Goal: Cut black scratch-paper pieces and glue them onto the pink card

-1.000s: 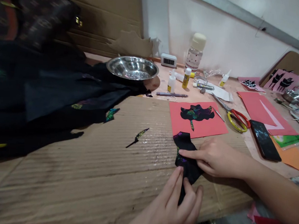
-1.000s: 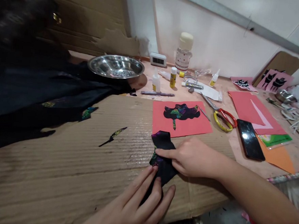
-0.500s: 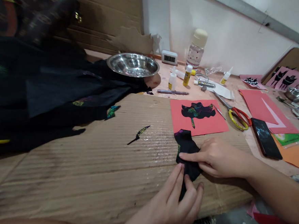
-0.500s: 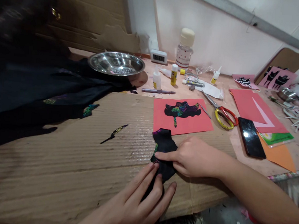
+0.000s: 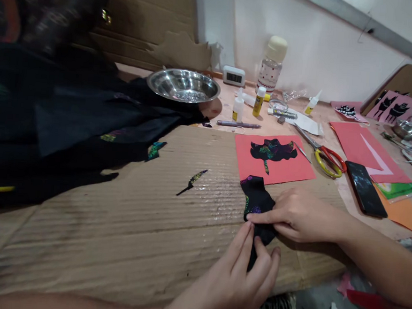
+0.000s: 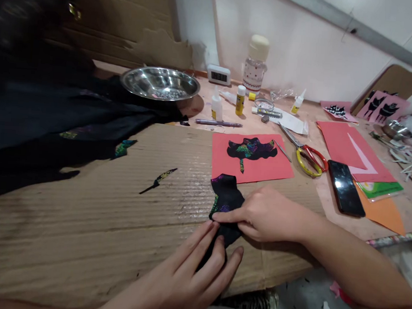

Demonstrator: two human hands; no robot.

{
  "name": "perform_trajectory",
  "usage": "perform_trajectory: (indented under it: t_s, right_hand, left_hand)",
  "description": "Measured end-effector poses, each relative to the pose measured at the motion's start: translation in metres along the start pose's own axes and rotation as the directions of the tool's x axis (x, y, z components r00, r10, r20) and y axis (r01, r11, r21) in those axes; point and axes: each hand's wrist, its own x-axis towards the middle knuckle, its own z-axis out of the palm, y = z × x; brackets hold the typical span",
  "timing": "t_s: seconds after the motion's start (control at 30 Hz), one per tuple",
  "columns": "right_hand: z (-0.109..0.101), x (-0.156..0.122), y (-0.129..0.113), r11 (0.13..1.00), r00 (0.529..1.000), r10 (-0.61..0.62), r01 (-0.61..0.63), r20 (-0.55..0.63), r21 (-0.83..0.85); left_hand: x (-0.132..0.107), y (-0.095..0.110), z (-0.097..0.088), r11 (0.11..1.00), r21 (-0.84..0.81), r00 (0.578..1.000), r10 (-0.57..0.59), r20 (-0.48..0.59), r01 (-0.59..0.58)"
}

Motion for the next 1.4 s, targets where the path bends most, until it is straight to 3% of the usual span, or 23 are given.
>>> perform_trajectory:
  t_s: [0.17,0.33,0.5,0.63,0.83,0.97,1.17,1.3,1.4]
  right_hand:
    - [0.003,0.001,0.001,0.988,0.992,0.077,-0.09,-0.101,-0.123]
    - [0.003,0.001,0.002,0.999,1.0,-0.008,0.007,-0.029,-0.034]
    - [0.004,0.001,0.002,0.991,0.997,0.038,-0.047,-0.066,-0.126]
    - [0.003,0.001,0.0,0.999,1.0,-0.013,0.013,-0.01,-0.032]
    - [0.006,0.002,0.003,0.991,0.994,0.018,-0.032,-0.104,-0.132]
    - [0.007,0.002,0.002,0.994,0.996,-0.072,0.067,-0.059,-0.082]
    - [0.009,0.003,0.001,0.993,0.996,-0.036,0.027,-0.079,-0.119]
    - [0.007,0.004,-0.001,0.996,0.997,-0.079,0.078,-0.017,-0.039]
    - [0.006,0.004,-0.004,0.998,0.999,0.015,-0.017,-0.042,-0.067]
  left_hand:
    - [0.0,0.002,0.001,1.0,-0.002,1.0,0.001,0.016,-0.001]
    - [0.001,0.002,-0.003,1.0,0.009,0.999,0.002,0.049,-0.002]
    - [0.001,0.002,-0.004,1.0,0.007,0.999,0.004,0.052,-0.004]
    - [0.002,0.003,-0.001,1.0,0.015,0.999,-0.002,0.033,0.001]
    - [0.002,0.004,0.002,0.999,0.032,1.0,-0.031,0.005,0.031]
    - [0.001,0.006,0.004,1.0,0.028,1.0,-0.012,-0.01,0.012]
    - [0.0,0.008,0.001,0.999,0.025,0.998,-0.041,0.038,0.04]
    - [-0.001,0.004,0.004,0.999,0.021,0.999,-0.038,-0.011,0.038]
    - [-0.004,0.002,0.013,0.999,0.051,0.995,-0.011,-0.097,0.016]
